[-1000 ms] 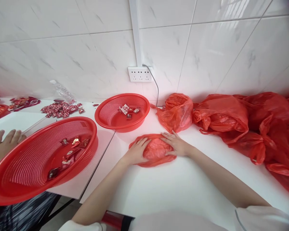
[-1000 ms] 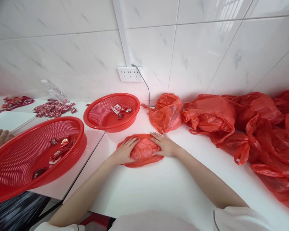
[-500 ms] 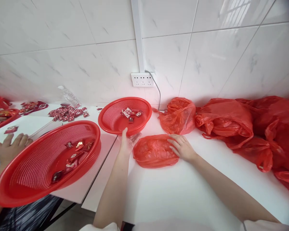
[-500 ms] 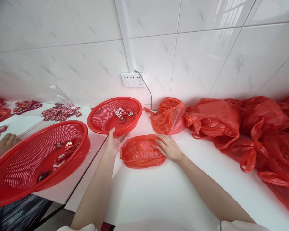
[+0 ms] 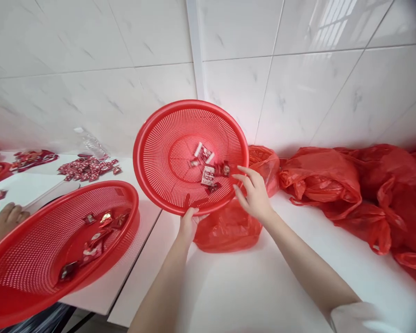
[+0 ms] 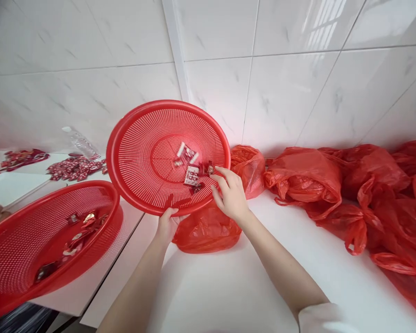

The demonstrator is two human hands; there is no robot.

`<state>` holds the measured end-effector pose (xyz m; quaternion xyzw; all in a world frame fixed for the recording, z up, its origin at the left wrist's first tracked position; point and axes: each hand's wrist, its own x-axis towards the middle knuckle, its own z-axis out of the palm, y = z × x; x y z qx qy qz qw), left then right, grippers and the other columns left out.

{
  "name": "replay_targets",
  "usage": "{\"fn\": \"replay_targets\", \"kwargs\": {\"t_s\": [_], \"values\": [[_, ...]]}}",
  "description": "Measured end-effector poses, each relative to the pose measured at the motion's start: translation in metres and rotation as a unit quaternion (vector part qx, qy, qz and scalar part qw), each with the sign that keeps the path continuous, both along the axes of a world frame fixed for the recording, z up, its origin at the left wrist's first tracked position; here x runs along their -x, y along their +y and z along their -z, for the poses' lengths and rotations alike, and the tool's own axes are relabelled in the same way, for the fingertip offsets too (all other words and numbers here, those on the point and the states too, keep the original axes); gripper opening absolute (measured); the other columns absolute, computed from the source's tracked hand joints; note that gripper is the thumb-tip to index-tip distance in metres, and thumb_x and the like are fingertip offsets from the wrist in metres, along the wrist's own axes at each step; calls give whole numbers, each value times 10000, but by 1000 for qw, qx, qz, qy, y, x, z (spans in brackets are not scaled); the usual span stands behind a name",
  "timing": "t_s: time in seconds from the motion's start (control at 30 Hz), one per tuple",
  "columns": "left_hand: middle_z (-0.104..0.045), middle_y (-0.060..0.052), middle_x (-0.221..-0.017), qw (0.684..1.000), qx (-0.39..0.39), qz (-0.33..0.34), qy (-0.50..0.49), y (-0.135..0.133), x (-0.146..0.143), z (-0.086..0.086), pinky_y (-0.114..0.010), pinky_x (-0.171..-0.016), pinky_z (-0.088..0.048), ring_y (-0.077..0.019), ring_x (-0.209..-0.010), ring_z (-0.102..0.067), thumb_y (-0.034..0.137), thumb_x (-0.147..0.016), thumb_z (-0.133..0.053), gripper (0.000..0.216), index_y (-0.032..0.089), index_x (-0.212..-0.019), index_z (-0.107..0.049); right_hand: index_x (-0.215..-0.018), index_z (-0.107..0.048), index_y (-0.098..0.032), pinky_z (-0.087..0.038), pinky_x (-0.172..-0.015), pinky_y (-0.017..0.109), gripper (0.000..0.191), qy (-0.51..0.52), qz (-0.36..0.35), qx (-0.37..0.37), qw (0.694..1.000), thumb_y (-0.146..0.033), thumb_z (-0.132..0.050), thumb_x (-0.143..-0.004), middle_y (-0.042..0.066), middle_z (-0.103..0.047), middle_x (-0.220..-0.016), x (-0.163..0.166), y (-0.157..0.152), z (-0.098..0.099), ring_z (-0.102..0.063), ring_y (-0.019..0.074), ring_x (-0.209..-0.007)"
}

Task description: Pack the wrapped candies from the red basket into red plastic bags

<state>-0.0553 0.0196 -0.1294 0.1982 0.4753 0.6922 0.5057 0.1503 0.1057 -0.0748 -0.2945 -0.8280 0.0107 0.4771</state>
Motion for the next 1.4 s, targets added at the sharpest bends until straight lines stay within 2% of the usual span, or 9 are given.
{"fn": "replay_targets", "kwargs": {"t_s": [0.17,0.47,0.57,0.7,0.8,0.9,1.03,1.23,1.4], "values": [[-718,-77,-977,998,11,66,15,-7,-16,-1,-496,-870,-542,-311,-1059,-641,259,-647,-570,300,166,-927,-629,-1208,-547,-222,-368,-1033,483,289,8,-1,41,999,-283,-466,-937,134,-493,-1365,5,-5,-10,-460,285,-1257],[-723,-65,-969,998,16,59,-2,-7,-27,1,-482,-861,-549,-302,-1037,-650,222,-617,-598,352,159,-960,-638,-1140,-602,-200,-292,-1094,493,270,-189,-106,106,970,-356,-502,-943,92,-691,-1060,-7,1,1,-624,222,-1026],[-724,-83,-978,997,12,73,12,-7,-27,3,-490,-866,-543,-310,-1036,-651,256,-636,-569,327,149,-933,-653,-1129,-642,-183,-224,-1130,540,382,-244,-158,94,952,-452,-618,-859,117,-695,-1102,-5,1,6,-599,261,-1125],[-728,-81,-966,997,16,68,14,-4,-21,4,-488,-897,-530,-303,-1037,-652,268,-650,-554,253,155,-846,-670,-1217,-629,-196,-169,-1160,561,393,-273,-184,87,940,-267,-664,-832,109,-654,-1239,-4,3,12,-515,270,-1267],[-730,-69,-962,998,16,58,13,-3,-17,4,-473,-914,-524,-284,-1029,-655,264,-664,-548,228,164,-822,-678,-1207,-643,-229,-278,-1139,492,310,-236,-205,123,942,-215,-542,-914,67,-671,-1218,-6,2,10,-554,231,-1229],[-733,-58,-961,999,12,46,14,-2,-13,6,-450,-921,-523,-259,-1006,-661,255,-678,-551,225,169,-833,-689,-1179,-658,-231,-497,-912,347,297,-160,-200,218,942,-299,-467,-962,49,-719,-1104,-10,-3,2,-673,206,-1004],[-736,-58,-965,999,6,47,2,-1,-11,10,-442,-941,-513,-244,-990,-664,246,-693,-552,222,160,-838,-698,-1014,-690,-194,-498,-687,245,310,-119,-228,307,916,-387,-452,-966,17,-727,-865,-16,-9,-9,-673,164,-757],[-733,-82,-986,999,7,51,-13,-1,-12,12,-450,-951,-505,-261,-1004,-663,241,-689,-568,229,139,-854,-690,-910,-654,-185,-490,-703,235,406,-129,-243,338,900,-384,-315,-1011,12,-692,-811,-18,-12,-15,-639,134,-712],[-739,-76,-918,999,13,48,-22,-1,-17,9,-443,-913,-521,-266,-942,-676,224,-633,-601,255,123,-846,-699,-1081,-666,-208,-491,-892,310,324,-139,-180,241,943,-341,-384,-993,62,-696,-1088,-13,-12,-8,-644,188,-1002]]}}
